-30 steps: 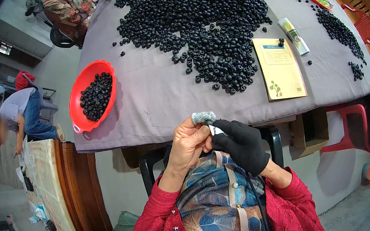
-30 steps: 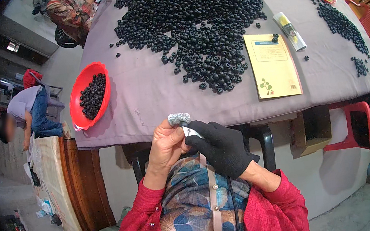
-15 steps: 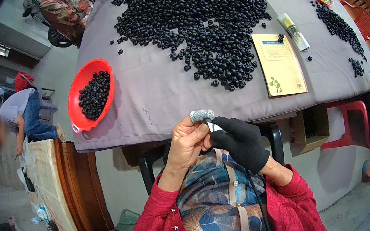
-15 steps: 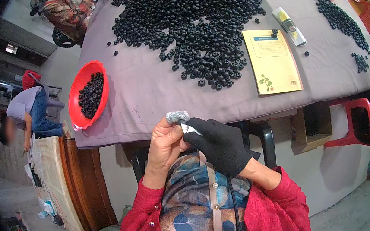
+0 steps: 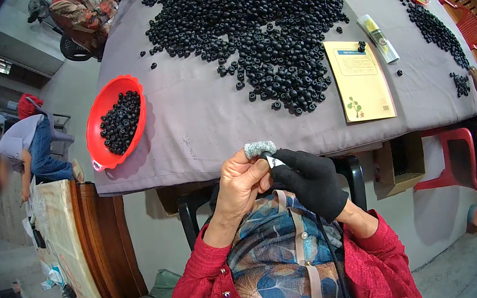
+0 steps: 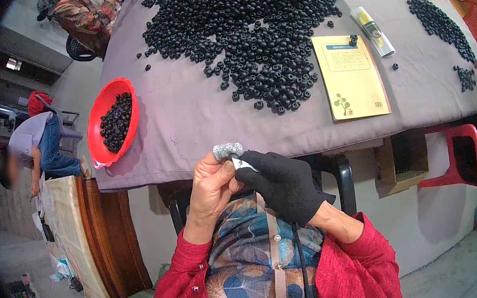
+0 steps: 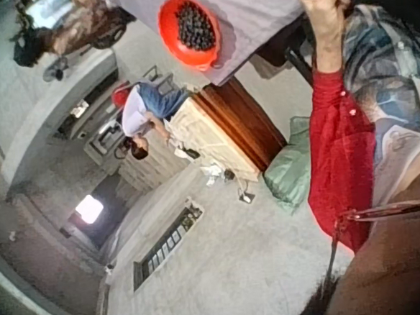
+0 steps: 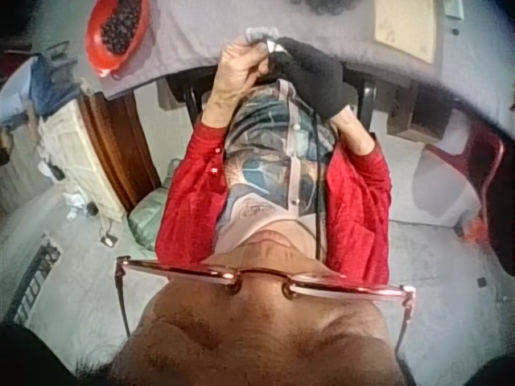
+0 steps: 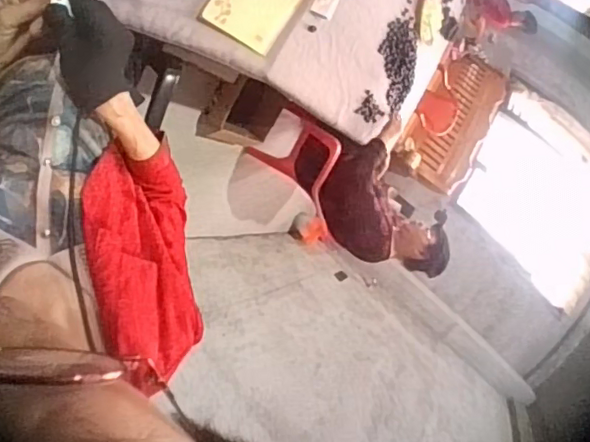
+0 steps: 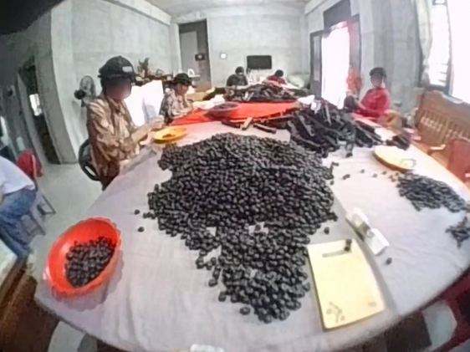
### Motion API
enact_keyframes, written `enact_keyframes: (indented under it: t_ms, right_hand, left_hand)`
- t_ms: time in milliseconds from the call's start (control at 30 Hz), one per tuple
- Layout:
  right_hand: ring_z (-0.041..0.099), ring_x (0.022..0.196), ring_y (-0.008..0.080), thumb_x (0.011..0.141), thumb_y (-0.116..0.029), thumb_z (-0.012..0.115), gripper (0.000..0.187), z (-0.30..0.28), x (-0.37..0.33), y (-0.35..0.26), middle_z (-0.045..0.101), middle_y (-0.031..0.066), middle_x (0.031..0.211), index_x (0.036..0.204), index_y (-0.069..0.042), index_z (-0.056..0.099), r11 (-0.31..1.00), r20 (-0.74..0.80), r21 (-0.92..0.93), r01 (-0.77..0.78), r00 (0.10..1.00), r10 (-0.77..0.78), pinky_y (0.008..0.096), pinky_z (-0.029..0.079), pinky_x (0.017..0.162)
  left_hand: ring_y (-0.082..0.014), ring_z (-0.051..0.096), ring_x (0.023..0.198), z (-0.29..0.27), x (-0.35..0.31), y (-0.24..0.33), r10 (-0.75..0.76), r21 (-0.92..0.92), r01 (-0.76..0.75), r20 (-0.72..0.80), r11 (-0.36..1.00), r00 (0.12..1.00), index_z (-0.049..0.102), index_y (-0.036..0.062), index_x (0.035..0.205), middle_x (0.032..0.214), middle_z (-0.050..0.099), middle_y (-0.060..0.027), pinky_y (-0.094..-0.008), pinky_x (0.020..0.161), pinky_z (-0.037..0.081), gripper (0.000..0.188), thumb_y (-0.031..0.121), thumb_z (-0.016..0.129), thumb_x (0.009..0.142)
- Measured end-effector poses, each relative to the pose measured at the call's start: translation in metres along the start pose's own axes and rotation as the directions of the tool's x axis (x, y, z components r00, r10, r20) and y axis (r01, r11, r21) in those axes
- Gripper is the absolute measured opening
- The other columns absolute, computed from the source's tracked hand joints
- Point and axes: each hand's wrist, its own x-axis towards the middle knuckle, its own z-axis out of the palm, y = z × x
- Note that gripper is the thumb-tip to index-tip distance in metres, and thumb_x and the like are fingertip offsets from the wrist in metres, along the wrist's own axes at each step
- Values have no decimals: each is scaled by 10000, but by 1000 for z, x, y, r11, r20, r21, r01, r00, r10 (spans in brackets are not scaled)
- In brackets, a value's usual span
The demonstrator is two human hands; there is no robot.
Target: The person trims small plastic parts with a trimming tool at a workbench.
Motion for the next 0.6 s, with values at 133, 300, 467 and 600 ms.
enact_keyframes:
  t_ms: [133, 300, 467, 600]
  right_hand:
    - [624, 690, 192, 797, -136, 618, 298, -1, 0, -1, 619, 123, 794, 1081, -52, 585, 1000, 1, 6, 5, 1000, -5, 279, 481, 615]
    - [623, 687, 196, 795, -133, 611, 299, -2, 2, -1, 620, 121, 792, 1083, -55, 584, 998, 24, -39, 51, 998, -50, 283, 482, 613]
    - [624, 692, 192, 797, -132, 605, 297, -2, 1, -2, 622, 113, 796, 1082, -55, 583, 1000, 25, 0, 23, 999, -23, 283, 482, 619]
    - [625, 700, 181, 802, -140, 607, 279, -2, 2, -3, 628, 120, 796, 1064, -48, 593, 1000, 15, -8, 21, 1000, -21, 275, 482, 626]
  left_hand:
    - [-36, 468, 518, 3, 0, -1, 23, 34, -23, -13, 999, 1000, 601, 13, 989, 675, 561, -5, -153, 470, 369, 153, 32, 526, 857]
    - [-29, 463, 524, 2, -2, -2, 30, 73, -28, -35, 997, 999, 602, 9, 984, 668, 553, 3, -146, 473, 366, 150, 27, 522, 858]
    - [-31, 458, 523, 3, -1, -1, 34, 69, -32, -25, 997, 999, 601, 8, 983, 665, 547, 7, -152, 474, 365, 149, 28, 524, 858]
    - [-37, 460, 525, 3, -1, -2, 47, 64, -46, -24, 997, 999, 598, 5, 984, 660, 544, 8, -162, 475, 365, 152, 22, 524, 853]
